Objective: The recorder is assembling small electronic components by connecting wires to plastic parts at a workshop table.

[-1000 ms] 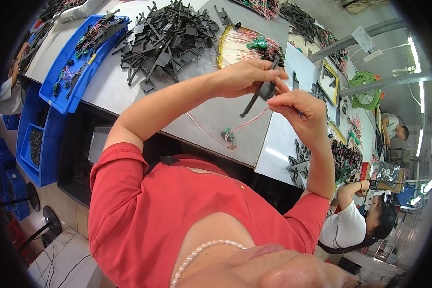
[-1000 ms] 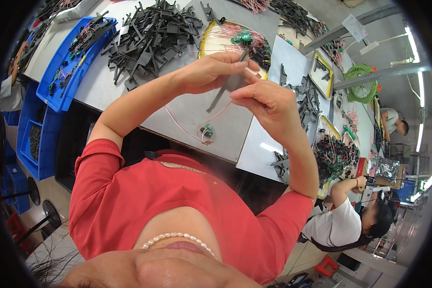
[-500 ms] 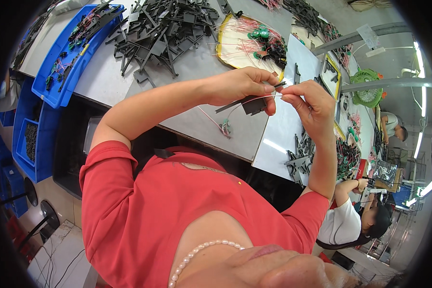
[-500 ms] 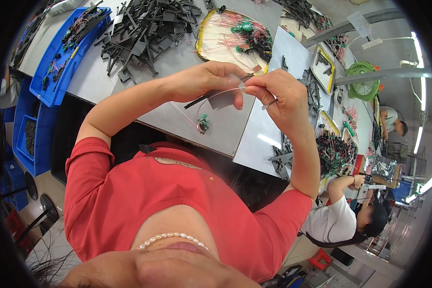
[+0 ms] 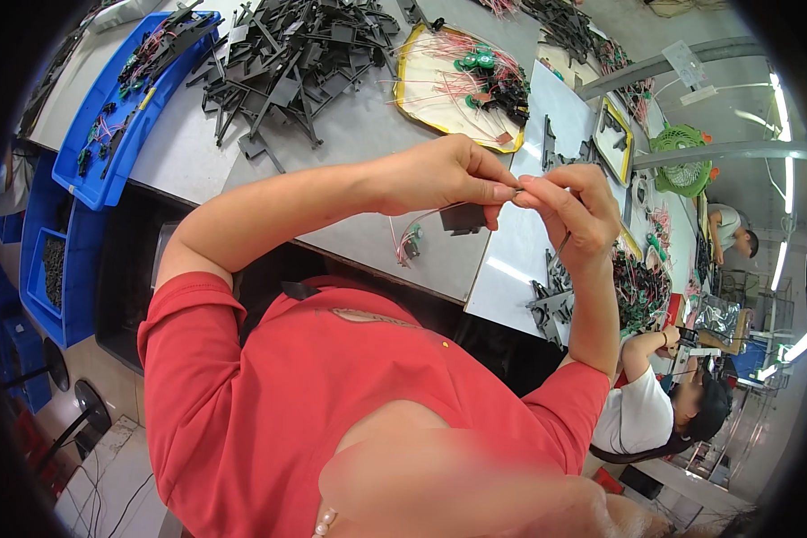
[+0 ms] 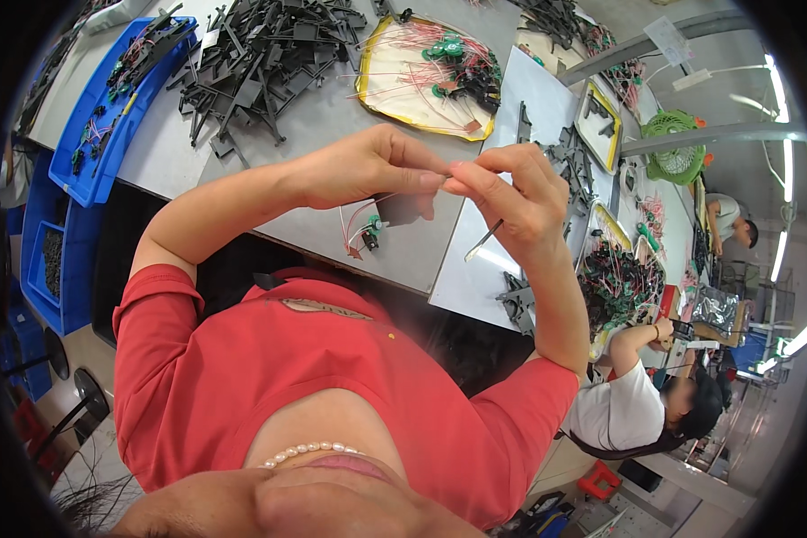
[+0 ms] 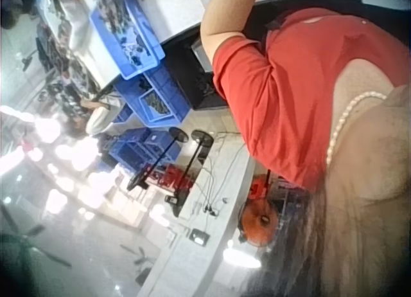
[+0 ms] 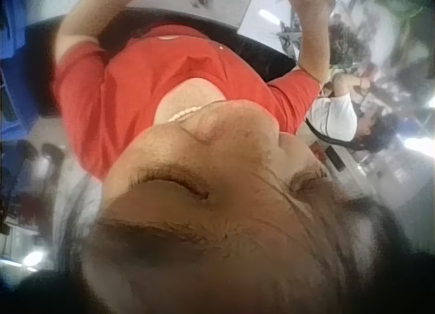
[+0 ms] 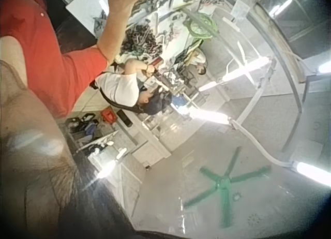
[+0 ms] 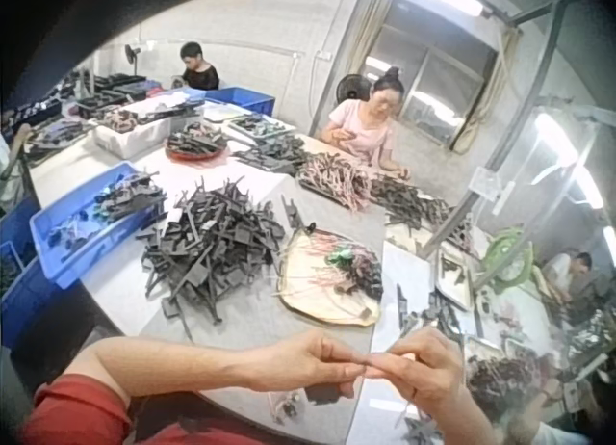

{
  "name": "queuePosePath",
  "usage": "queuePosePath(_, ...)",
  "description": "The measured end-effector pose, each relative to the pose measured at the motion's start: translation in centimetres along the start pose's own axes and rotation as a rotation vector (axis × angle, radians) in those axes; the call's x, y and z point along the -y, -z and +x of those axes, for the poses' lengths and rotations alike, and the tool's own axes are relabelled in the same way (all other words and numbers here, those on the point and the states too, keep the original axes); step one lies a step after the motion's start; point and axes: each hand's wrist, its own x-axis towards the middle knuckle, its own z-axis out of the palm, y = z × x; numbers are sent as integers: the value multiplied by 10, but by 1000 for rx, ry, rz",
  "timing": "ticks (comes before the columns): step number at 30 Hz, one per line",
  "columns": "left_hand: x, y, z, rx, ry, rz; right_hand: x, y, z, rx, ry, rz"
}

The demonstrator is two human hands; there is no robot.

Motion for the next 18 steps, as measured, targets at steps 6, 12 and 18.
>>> queuePosePath(6,6,-4,-7,-13,4,-16,3,-1,-12,110,3,84)
queuePosePath(12,17,-10,-7,-143,-11,117,15,-5,-26,135,-280,280)
queuePosePath(18,35,-18,-5,-280,-99,281,30,-15,-42,43,-949,834)
